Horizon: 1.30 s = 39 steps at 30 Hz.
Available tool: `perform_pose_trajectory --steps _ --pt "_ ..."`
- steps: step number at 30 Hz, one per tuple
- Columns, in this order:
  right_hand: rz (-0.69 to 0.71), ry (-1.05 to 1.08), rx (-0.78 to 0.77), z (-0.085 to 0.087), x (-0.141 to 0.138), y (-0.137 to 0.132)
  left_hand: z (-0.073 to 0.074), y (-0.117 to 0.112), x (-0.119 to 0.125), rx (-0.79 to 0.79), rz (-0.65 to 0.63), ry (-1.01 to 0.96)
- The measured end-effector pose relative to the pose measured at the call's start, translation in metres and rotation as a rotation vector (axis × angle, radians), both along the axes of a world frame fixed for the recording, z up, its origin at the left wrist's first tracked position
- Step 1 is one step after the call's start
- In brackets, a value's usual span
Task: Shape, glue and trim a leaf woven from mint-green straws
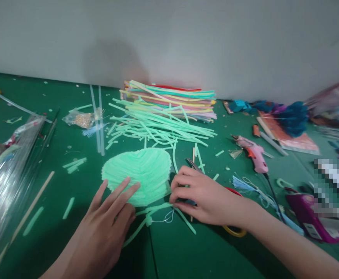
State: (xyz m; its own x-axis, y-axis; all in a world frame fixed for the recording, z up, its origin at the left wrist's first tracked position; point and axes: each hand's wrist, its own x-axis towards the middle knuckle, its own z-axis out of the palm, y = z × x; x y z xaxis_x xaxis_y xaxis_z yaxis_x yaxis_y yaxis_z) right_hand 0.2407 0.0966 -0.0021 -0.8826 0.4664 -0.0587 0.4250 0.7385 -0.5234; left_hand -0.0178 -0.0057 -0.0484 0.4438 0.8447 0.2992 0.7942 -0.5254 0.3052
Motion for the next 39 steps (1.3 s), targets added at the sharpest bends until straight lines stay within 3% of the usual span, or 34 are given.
perform_pose_trajectory --steps 9,15,23,27,35,39 --pt "0.145 -0.033 0.208 -0.006 0.016 0.003 -0.001 -0.002 0.0 -0.024 0.004 0.008" --pt "-0.009 0.037 0.197 -0.001 0.031 -0.001 -0.001 -0.002 0.0 -0.023 0.0 -0.005" --pt "-0.002 0.11 0.284 -0.012 0.001 -0.014 -0.002 0.0 -0.002 0.004 -0.025 0.033" --pt "-0.086 0.13 0.193 -0.013 0.0 -0.017 -0.002 0.0 -0.002 -0.008 -0.014 0.027" --pt "-0.235 0.134 0.071 -0.002 0.024 -0.016 0.002 -0.001 0.0 -0.01 -0.001 -0.022" --pt "-0.258 0.174 0.101 -0.008 0.008 -0.025 0.002 0.0 -0.002 -0.009 -0.031 0.045"
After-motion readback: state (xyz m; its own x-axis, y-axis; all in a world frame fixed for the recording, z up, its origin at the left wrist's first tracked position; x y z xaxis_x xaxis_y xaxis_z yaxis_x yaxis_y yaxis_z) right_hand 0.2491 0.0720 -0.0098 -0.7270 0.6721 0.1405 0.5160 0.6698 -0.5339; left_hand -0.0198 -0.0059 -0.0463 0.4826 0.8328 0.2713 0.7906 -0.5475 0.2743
